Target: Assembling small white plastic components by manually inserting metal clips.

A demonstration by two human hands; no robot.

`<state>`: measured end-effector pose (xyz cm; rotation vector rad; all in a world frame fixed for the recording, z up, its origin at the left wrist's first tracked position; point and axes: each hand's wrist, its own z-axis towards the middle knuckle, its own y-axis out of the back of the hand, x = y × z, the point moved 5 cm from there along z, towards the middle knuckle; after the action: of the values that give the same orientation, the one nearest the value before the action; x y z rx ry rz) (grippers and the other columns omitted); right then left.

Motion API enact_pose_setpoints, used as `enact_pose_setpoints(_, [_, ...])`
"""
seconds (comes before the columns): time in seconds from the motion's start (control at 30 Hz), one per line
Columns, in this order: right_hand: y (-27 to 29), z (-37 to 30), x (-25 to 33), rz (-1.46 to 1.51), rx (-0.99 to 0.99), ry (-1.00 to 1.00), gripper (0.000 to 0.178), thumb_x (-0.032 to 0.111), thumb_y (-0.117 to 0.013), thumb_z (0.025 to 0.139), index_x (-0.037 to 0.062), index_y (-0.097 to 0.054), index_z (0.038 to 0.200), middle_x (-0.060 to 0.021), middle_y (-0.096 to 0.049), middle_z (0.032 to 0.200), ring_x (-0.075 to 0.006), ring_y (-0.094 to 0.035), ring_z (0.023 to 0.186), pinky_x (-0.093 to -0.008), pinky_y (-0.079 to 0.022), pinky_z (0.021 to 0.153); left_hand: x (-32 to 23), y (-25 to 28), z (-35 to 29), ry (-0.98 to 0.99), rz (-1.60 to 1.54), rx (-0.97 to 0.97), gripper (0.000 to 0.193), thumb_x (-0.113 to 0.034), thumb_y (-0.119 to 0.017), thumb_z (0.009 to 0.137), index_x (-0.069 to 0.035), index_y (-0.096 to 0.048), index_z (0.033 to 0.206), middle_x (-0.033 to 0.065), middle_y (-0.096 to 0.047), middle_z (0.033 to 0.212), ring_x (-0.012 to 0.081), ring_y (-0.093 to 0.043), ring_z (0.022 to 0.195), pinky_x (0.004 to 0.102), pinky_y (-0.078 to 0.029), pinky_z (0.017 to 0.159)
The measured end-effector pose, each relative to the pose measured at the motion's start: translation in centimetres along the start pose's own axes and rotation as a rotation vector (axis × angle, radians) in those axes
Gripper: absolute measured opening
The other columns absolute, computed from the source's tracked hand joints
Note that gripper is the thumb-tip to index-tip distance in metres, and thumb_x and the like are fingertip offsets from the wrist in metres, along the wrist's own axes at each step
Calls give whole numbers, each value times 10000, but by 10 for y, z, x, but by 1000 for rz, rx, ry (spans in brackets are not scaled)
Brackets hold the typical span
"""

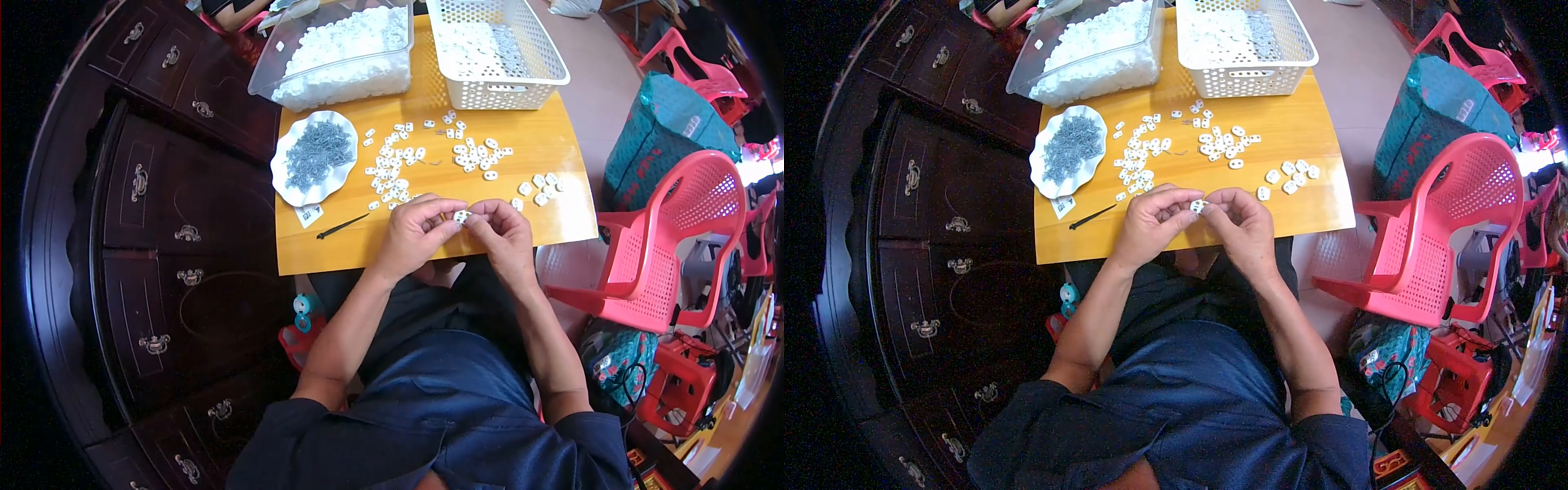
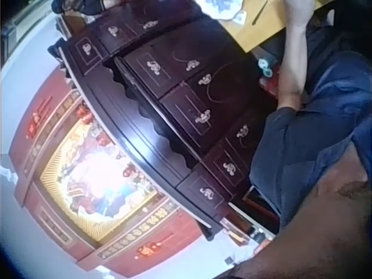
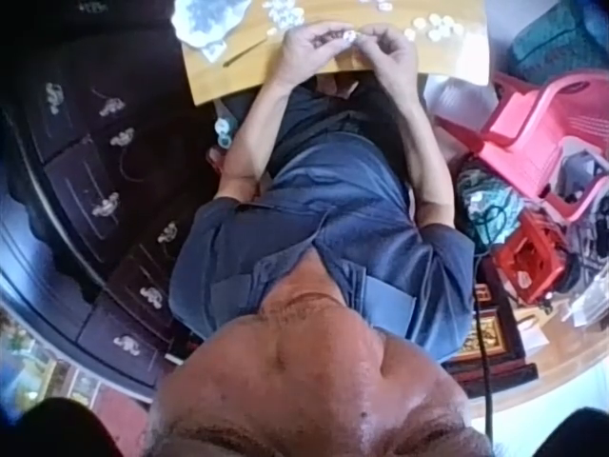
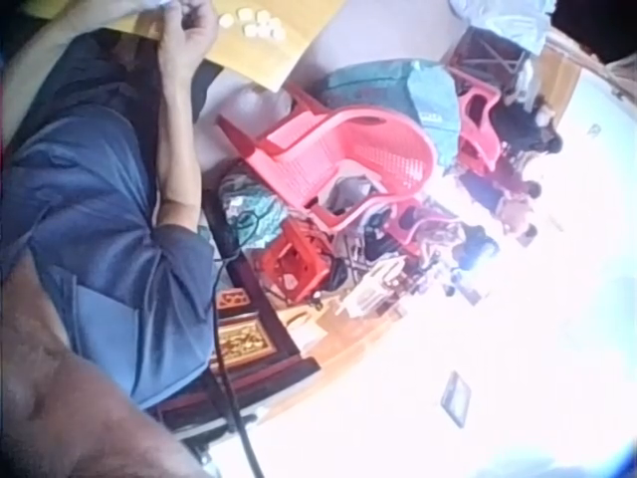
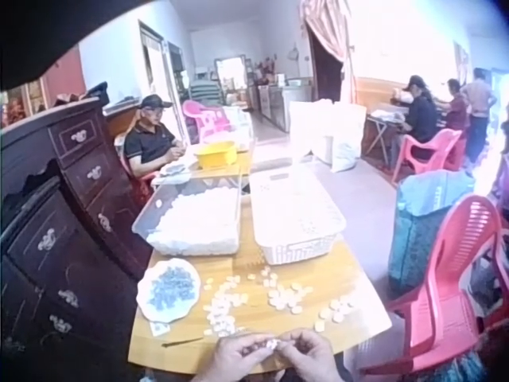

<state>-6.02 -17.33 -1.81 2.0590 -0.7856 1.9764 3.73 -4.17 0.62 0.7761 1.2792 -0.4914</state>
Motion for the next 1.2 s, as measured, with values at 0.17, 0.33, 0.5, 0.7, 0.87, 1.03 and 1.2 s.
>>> enact_pose_setpoints(0.17, [-4,-1,-1,61,81,-143,132,100,-668,954,-13,-668,1023,-13,-695,889,-47,-616,773,-204,-498,693,-4,4,1,-65,18,32,265,17,-692,868,-16,-718,1130,-8,-625,875,31,-520,694,188,-428,612])
enact_pose_setpoints(0.33, [0,0,-7,44,112,-200,132,134,-666,963,12,-675,1013,-9,-691,867,-52,-626,753,-201,-506,683,-14,2,2,-132,116,60,264,24,-685,855,-23,-722,1113,22,-628,890,56,-531,683,205,-432,597])
enact_pose_setpoints(0.5, [-5,-1,-7,152,111,-214,127,164,-659,974,40,-679,996,-1,-685,859,-52,-630,736,-195,-515,674,-44,-4,-2,-137,314,-94,346,-27,-744,785,-34,-698,1127,62,-661,928,156,-624,742,270,-516,651])
enact_pose_setpoints(0.7, [-7,-2,-10,204,98,-212,131,149,-649,968,22,-675,980,0,-675,850,-44,-585,720,-200,-470,662,-38,-9,-6,-301,570,-136,349,-65,-770,745,-33,-691,1084,123,-695,1012,304,-687,937,375,-562,810])
enact_pose_setpoints(0.87, [-1,-1,-22,290,84,-262,169,206,-638,980,45,-676,946,42,-616,779,-30,-516,678,-196,-417,620,-39,-8,-6,-307,538,-120,332,-70,-771,753,-31,-695,1074,126,-699,1010,304,-686,923,372,-562,801])
enact_pose_setpoints(1.03, [-4,-3,-15,253,89,-278,186,216,-642,979,48,-683,912,43,-608,759,-32,-514,667,-204,-418,610,-40,-8,-5,-295,530,-88,324,-62,-766,758,-26,-694,1072,128,-701,1013,306,-686,926,371,-562,802])
enact_pose_setpoints(1.2, [-7,-4,-9,204,62,-282,192,213,-651,973,37,-703,919,27,-641,771,-41,-542,673,-209,-447,623,-38,-6,-6,-293,524,-84,299,-61,-748,770,-22,-696,1062,133,-706,993,307,-687,910,373,-560,794])
